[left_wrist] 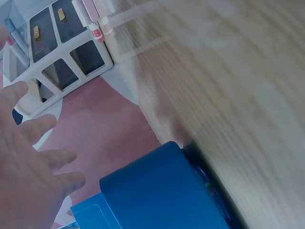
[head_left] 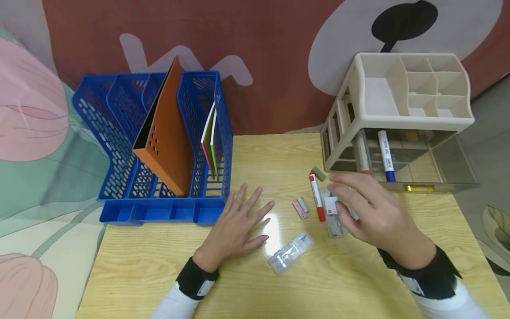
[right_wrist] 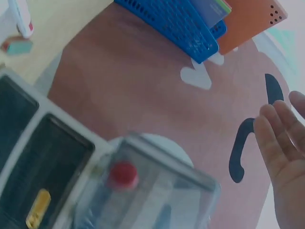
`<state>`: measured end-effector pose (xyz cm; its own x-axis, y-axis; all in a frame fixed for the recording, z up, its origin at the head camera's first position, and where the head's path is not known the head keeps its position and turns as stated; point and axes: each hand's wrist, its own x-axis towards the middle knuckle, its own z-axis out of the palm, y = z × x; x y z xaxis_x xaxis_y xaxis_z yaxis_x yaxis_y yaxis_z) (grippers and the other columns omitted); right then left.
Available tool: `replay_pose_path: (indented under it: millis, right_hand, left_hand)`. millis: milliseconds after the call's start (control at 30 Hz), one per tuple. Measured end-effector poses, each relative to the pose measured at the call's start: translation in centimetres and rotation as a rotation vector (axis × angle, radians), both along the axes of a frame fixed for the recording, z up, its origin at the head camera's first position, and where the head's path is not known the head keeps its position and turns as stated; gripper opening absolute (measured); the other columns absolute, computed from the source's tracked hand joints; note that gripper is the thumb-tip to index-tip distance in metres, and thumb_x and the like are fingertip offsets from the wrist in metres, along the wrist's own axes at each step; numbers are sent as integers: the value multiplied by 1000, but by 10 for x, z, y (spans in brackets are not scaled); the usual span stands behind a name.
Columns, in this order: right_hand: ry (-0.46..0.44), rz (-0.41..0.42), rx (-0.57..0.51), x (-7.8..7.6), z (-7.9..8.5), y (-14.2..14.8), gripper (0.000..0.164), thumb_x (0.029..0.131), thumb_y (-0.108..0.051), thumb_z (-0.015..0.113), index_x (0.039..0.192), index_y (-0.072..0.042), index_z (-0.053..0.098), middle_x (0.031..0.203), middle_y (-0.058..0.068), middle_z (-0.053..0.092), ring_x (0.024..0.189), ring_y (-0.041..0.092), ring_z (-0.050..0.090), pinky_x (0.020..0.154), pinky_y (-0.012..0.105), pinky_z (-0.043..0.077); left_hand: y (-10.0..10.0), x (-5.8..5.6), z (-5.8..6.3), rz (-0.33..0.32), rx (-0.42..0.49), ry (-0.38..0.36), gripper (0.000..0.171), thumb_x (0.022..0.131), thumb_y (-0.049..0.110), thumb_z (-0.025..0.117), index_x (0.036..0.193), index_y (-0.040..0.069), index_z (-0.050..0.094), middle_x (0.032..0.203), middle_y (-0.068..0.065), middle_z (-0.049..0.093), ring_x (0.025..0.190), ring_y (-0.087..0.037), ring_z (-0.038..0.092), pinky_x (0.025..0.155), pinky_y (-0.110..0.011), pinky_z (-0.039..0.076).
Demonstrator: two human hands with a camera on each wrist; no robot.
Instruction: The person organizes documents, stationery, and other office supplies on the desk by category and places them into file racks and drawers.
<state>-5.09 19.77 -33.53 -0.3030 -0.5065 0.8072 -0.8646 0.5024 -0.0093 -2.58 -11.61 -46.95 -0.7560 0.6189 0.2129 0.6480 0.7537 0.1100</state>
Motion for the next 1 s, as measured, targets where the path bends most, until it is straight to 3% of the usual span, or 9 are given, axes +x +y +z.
replay_pose_path:
  millis: [133, 233, 400, 533, 667, 867, 1000]
  right_hand:
    - [-55, -6, 71, 4, -11, 1, 34, 102, -17, 49, 104, 8, 73, 108, 22, 73, 93, 34, 71, 90, 31, 60]
    - [-111, -62, 141, 4, -20, 2, 38, 104, -21, 47, 110, 7, 73, 110, 21, 72, 95, 32, 71, 76, 41, 62]
    - [-281, -159, 203, 2, -38, 5, 44, 106, -28, 44, 120, 7, 68, 116, 22, 69, 102, 35, 70, 78, 47, 62]
    - [-477, -229, 196, -5, -59, 4, 35, 98, -17, 60, 123, 6, 65, 118, 23, 69, 103, 38, 70, 79, 51, 62]
    - [-648, -309, 191, -16, -80, 2, 39, 90, -7, 72, 125, 8, 64, 116, 25, 69, 95, 36, 70, 75, 50, 63]
    - [-703, -374, 202, -29, -101, 3, 47, 91, -7, 73, 132, 12, 60, 115, 30, 68, 77, 27, 62, 61, 39, 57]
    - [-737, -420, 220, -35, -106, 0, 47, 91, -9, 73, 130, 13, 61, 108, 28, 67, 80, 31, 63, 64, 44, 56]
  left_hand:
    - [-1, 0, -1, 12, 2, -1, 81, 96, 65, 55, 165, 35, 24, 173, -11, 18, 157, -49, 16, 123, -68, 20]
    - [-2, -1, -1, 21, -3, 8, 81, 96, 63, 55, 165, 35, 24, 173, -11, 18, 157, -49, 17, 122, -68, 22]
    - [-4, -2, -2, 24, -19, 25, 80, 96, 64, 55, 165, 35, 25, 173, -12, 20, 155, -50, 21, 120, -69, 27]
    - [-4, -2, -1, 24, -33, 19, 81, 96, 65, 54, 165, 34, 24, 172, -12, 22, 156, -49, 20, 122, -67, 24]
    - [-4, -1, -1, 23, -35, 13, 80, 97, 65, 53, 165, 34, 24, 172, -12, 22, 157, -48, 18, 121, -68, 27]
    - [-4, 0, -1, 29, -38, 9, 80, 97, 65, 53, 165, 34, 25, 172, -12, 23, 156, -49, 19, 120, -68, 29]
    - [-4, 0, 0, 29, -34, -4, 80, 97, 65, 54, 165, 34, 26, 172, -12, 23, 156, -49, 18, 120, -68, 28]
